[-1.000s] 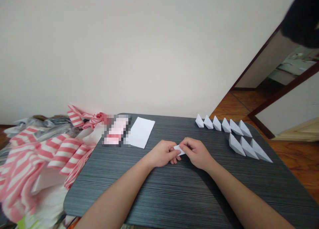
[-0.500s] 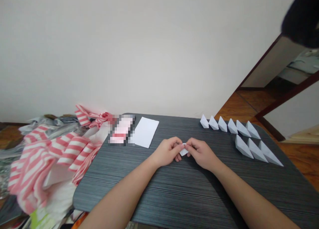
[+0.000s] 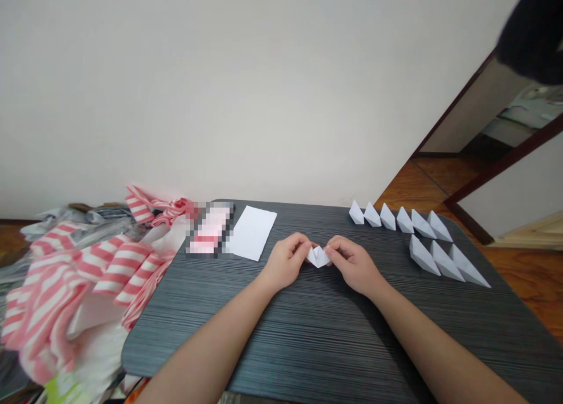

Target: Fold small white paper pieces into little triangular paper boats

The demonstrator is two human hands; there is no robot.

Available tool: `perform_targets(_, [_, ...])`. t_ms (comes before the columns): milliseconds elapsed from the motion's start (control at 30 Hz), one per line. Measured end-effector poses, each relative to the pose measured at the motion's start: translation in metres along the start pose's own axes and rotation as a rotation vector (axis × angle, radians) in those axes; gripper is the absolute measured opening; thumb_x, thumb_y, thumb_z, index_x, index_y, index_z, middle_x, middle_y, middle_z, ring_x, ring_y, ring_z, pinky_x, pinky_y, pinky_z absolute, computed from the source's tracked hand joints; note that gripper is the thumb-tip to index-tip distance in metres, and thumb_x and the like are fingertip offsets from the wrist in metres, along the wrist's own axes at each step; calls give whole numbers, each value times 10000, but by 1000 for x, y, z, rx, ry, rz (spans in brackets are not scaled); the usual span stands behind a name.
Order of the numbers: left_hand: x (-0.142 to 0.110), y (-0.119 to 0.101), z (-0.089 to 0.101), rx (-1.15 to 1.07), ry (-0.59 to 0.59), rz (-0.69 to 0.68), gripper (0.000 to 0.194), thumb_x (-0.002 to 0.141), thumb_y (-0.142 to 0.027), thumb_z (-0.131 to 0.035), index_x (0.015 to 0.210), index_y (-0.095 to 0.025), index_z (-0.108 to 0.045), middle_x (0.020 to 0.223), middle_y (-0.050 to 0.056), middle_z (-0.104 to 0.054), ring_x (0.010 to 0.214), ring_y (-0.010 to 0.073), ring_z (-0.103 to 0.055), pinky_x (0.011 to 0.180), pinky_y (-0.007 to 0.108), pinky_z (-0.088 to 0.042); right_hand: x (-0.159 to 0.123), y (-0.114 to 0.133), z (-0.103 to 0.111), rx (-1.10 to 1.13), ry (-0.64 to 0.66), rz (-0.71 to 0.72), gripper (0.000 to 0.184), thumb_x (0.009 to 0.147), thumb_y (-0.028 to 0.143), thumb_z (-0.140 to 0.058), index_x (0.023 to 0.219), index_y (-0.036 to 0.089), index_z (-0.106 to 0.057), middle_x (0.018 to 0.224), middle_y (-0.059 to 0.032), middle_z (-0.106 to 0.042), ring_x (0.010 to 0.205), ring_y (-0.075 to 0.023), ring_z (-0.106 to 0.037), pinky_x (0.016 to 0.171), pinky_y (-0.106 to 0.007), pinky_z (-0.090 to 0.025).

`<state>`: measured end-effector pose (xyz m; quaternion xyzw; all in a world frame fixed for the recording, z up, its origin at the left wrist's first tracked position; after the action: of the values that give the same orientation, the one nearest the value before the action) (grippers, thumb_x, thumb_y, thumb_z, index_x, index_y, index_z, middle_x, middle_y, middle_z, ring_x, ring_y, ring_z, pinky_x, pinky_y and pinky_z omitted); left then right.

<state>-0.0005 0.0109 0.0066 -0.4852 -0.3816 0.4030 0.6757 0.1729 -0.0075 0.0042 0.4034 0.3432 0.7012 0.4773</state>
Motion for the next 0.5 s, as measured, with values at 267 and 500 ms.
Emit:
perform_targets(267, [4,13,-2,-409,-69,124,217,856,-399,-452,833,-185,-428,1010,79,-637,854,163,-615,727,320,-520,-4,-16,0,102,-72,-142,170,870,350,-486,868,187,-533,678,-20,-615,533,-118,-511,495,-235,-402])
perform_targets(500, [9,13,2,-645,-115,167,278,812,-431,-526,825,-186,-393,929,46,-635,847,142,-623,808,372,-527,-5,-18,-3,218,-135,-182,206,882,400,-461,882,194,-466,686,-41,-686,441,-111,-495,459,-247,-414])
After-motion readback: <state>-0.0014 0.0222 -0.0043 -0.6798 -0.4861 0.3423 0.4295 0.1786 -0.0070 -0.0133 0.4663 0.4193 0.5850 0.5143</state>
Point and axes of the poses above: each hand's wrist, its own x-axis towards the middle knuckle, its own z-axis out of the back of the hand, y = z × x, the point moved 2 cm from there along x, towards the middle knuckle
